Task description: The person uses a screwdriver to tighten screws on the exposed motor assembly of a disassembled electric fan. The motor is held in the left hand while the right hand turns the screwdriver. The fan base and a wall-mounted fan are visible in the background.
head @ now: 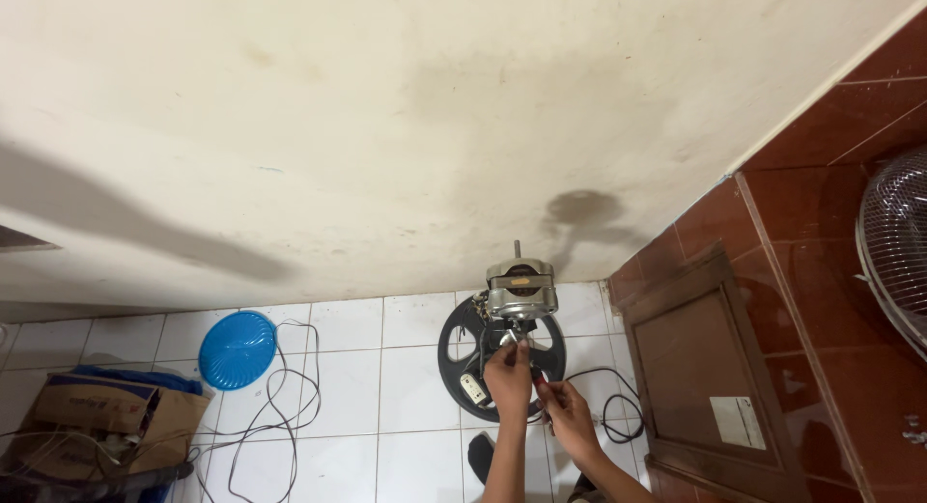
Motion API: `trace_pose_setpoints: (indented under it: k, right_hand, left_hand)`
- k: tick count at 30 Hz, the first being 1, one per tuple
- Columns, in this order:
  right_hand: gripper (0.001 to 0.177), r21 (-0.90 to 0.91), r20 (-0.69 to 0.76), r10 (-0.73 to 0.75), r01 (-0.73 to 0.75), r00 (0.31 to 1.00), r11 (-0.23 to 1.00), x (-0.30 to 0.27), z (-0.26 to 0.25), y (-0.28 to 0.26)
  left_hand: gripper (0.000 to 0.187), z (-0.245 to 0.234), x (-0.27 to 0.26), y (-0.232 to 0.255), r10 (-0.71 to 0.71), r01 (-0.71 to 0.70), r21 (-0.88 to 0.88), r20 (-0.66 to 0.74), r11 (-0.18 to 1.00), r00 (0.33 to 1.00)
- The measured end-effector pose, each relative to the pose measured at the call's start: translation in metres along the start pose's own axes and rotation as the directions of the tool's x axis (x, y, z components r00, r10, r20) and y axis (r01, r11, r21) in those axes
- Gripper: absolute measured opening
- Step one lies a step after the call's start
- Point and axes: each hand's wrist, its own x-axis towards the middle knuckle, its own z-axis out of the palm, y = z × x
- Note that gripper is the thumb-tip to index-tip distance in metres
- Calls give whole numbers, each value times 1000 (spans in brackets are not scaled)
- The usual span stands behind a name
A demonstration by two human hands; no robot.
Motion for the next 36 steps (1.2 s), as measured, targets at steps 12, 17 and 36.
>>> trace_pose_setpoints:
  k: [12, 17, 36]
  right_hand:
    - [39, 19, -138, 134, -133, 981, 991, -11, 28, -1]
    - [37, 210, -144, 89, -57, 986, 976, -12, 39, 17]
    - [40, -167, -188, -275, 246, 943, 955, -24, -24, 37]
  left_hand:
    - [51, -53, 49, 104, 779, -799, 264, 203, 539, 593]
    - [53, -49, 75, 112, 687, -806, 137, 453, 576, 568]
    - [85, -46, 69, 57, 565, -524, -219, 405, 823, 719]
